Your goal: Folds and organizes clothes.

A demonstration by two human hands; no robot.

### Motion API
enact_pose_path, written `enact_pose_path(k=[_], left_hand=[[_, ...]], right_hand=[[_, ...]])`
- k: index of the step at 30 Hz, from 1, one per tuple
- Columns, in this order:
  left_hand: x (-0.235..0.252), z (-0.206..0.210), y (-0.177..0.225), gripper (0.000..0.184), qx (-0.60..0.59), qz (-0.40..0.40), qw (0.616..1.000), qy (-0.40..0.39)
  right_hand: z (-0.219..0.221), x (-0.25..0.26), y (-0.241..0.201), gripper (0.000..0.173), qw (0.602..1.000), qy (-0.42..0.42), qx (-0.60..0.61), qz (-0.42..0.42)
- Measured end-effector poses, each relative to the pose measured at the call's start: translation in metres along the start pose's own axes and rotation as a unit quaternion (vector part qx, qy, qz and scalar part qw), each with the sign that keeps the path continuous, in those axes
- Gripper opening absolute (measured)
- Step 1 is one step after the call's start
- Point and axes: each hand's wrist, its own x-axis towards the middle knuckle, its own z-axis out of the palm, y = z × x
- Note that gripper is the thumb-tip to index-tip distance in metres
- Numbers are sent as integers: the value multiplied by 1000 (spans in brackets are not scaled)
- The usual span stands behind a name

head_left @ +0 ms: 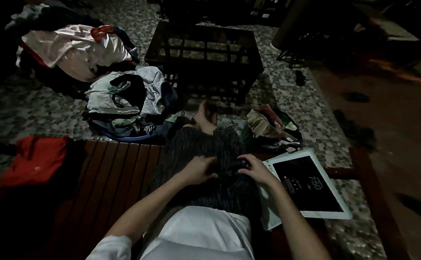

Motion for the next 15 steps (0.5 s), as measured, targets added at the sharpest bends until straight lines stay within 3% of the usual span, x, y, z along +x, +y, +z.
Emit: enact_pose_path(k=[3, 5, 8, 11, 13, 15], left_hand=[[34, 7, 3, 51, -31, 3, 997, -72], [39, 3, -6, 34, -51, -5, 995, -86], [33, -13, -18, 29, -36, 13, 994, -98], [35, -51, -39, 29, 4, -4, 1000, 29], [49, -76, -77, 37, 49, -49, 990, 120], [54, -97, -120, 58, 22, -137, 985, 104]], right_hand=[[-9, 5, 6, 43, 999, -5, -20, 34], [-10, 4, 16, 41, 999, -8, -7, 48], [-23, 10, 23, 43, 996, -49, 27, 65], [-46, 36, 7, 38, 993, 14, 94, 74], [-48, 68, -1, 39, 981, 75, 148, 105], [-36, 103, 2, 49, 967, 99, 170, 162]])
